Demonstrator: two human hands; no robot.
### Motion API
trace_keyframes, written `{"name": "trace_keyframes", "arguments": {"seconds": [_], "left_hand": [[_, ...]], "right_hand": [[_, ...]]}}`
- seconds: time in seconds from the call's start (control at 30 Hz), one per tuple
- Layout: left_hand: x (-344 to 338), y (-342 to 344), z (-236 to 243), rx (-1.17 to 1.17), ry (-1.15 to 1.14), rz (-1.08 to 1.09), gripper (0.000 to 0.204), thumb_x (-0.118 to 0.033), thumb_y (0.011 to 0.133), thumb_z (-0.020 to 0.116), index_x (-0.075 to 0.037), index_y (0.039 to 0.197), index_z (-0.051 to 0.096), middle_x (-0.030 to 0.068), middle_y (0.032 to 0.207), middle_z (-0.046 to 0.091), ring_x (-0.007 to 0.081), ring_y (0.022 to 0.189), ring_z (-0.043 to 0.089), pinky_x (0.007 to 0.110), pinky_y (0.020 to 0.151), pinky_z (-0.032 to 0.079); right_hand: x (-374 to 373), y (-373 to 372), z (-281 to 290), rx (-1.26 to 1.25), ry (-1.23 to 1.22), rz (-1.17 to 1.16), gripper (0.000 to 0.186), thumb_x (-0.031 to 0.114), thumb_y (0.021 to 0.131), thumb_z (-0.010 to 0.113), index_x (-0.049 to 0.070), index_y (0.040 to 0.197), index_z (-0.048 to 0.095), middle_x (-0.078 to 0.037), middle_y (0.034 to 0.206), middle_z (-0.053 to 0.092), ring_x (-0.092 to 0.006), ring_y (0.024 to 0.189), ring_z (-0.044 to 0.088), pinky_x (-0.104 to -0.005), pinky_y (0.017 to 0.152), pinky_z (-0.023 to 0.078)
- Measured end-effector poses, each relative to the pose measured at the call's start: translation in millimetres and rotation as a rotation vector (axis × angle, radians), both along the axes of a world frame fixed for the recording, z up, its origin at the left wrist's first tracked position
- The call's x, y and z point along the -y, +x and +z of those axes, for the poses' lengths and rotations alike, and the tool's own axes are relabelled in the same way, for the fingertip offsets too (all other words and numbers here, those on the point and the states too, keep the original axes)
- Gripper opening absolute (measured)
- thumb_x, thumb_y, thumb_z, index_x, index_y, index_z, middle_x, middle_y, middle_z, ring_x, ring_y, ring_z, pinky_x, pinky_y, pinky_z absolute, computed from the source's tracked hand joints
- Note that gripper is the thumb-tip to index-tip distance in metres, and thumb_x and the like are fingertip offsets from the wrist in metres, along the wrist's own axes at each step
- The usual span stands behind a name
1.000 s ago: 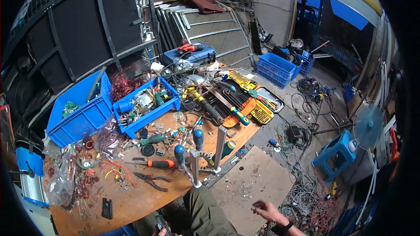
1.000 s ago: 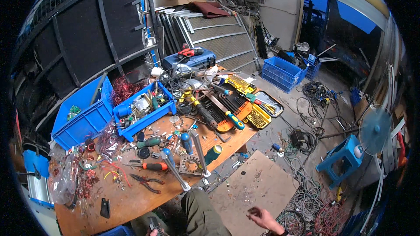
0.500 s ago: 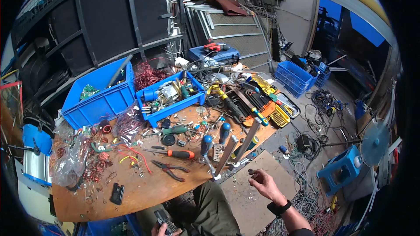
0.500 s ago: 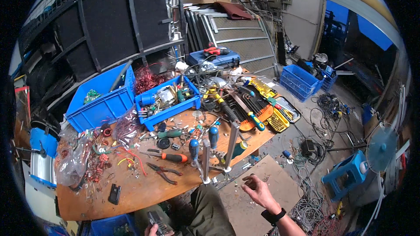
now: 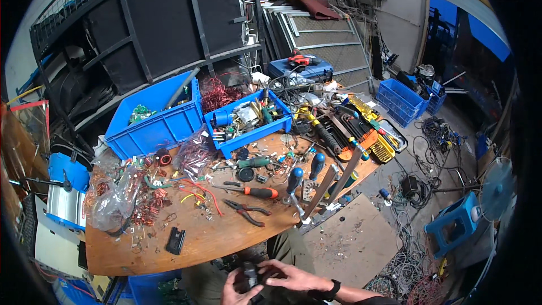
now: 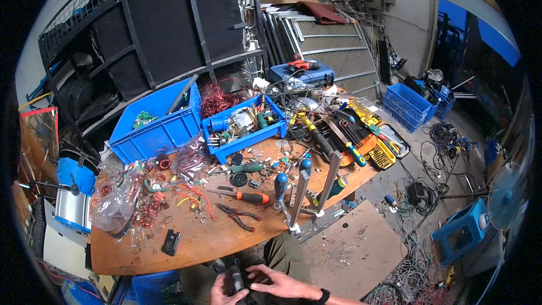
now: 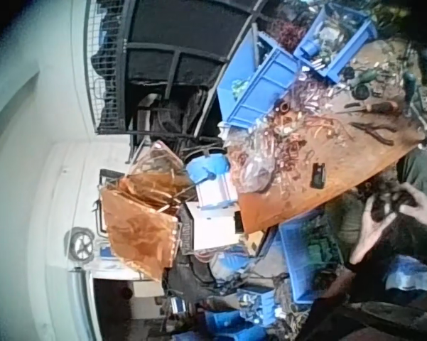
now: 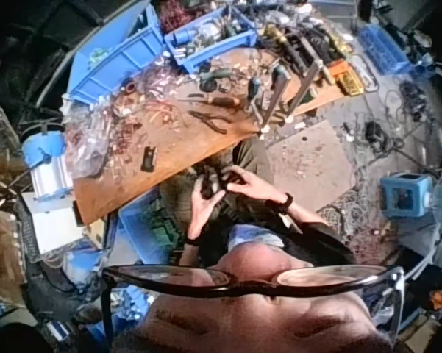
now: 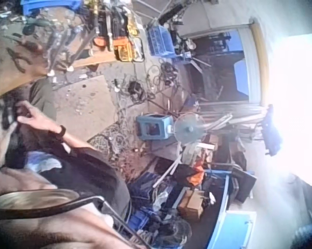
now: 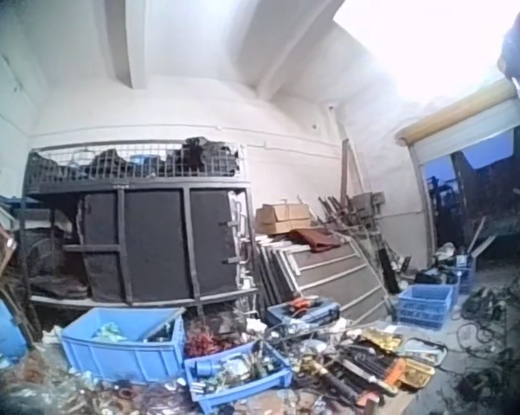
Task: The person uses pliers to pry open the casing of a small electronic device. They manipulate the device with both hands, turning it over and applying pressure to separate the shell. The person continues to work on the device, attempting to access the internal components.
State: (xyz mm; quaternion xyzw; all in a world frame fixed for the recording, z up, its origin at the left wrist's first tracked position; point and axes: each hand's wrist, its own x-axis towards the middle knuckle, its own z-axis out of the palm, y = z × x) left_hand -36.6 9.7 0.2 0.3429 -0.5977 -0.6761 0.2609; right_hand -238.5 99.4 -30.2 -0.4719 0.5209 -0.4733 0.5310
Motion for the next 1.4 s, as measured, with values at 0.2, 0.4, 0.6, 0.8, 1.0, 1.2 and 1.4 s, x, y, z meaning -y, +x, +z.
{"name": "trace_keyframes", "arguments": {"seconds": [0.2,0.4,0.6,0.8,1.0,1.2,1.4], "left_hand": [[6,3,-8,0.067,-0.2,-0.015,0.076,-0.014,0.08,0.089,-0.004,0.14,0.043,0.0134,0.128,0.06,0.0226,0.114,0.062,0.036,0.097,0.053],[26,27,-2,0.086,-0.021,-0.051,0.063,-0.011,0.085,0.084,-0.001,0.137,0.051,0.0124,0.133,0.061,0.0207,0.12,0.062,0.036,0.102,0.053],[36,34,4,-0.043,-0.08,-0.039,0.048,-0.02,0.096,0.074,0.0,0.134,0.055,0.0136,0.122,0.064,0.0194,0.107,0.066,0.034,0.092,0.055],[33,34,6,0.162,-0.4,0.056,0.034,-0.032,0.106,0.054,-0.002,0.121,0.053,0.0185,0.106,0.061,0.0347,0.096,0.062,0.044,0.083,0.049],[44,48,-7,0.166,-0.414,0.079,0.029,-0.03,0.107,0.05,-0.002,0.111,0.054,0.0229,0.097,0.063,0.044,0.091,0.062,0.049,0.078,0.048],[50,56,-9,0.204,-0.312,0.052,0.029,-0.031,0.107,0.051,-0.003,0.111,0.053,0.0224,0.093,0.064,0.0423,0.086,0.064,0.048,0.073,0.048],[55,55,-5,0.299,-0.276,0.036,0.03,-0.033,0.107,0.052,-0.003,0.107,0.052,0.0219,0.089,0.063,0.0422,0.083,0.064,0.049,0.072,0.047]], "right_hand": [[17,29,-16,-0.07,0.126,-0.11,0.104,0.058,0.096,0.064,-0.018,0.153,0.021,-0.033,0.157,0.034,-0.0349,0.149,0.035,-0.0381,0.122,0.029],[40,42,3,0.315,0.09,-0.236,0.045,0.03,0.1,0.071,0.0,0.13,0.058,-0.002,0.115,0.066,-0.0095,0.106,0.057,-0.0288,0.095,0.05],[46,55,22,0.266,0.11,-0.268,0.043,0.025,0.097,0.074,-0.001,0.128,0.059,-0.002,0.111,0.069,-0.0081,0.099,0.061,-0.0275,0.088,0.053],[46,81,27,0.263,0.122,-0.355,0.053,0.026,0.096,0.076,-0.009,0.129,0.055,-0.006,0.113,0.07,-0.0098,0.104,0.063,-0.0279,0.092,0.053],[50,97,34,0.293,0.114,-0.291,0.051,0.016,0.095,0.076,-0.003,0.135,0.052,-0.008,0.123,0.068,-0.014,0.109,0.064,-0.0308,0.097,0.055],[57,91,22,0.198,0.156,-0.204,0.063,0.018,0.094,0.077,-0.004,0.143,0.046,-0.008,0.124,0.067,-0.0134,0.109,0.064,-0.0307,0.093,0.055],[59,86,13,0.215,0.129,-0.137,0.064,0.021,0.092,0.08,-0.005,0.141,0.048,-0.007,0.113,0.069,-0.0095,0.101,0.062,-0.0278,0.089,0.054]]}}
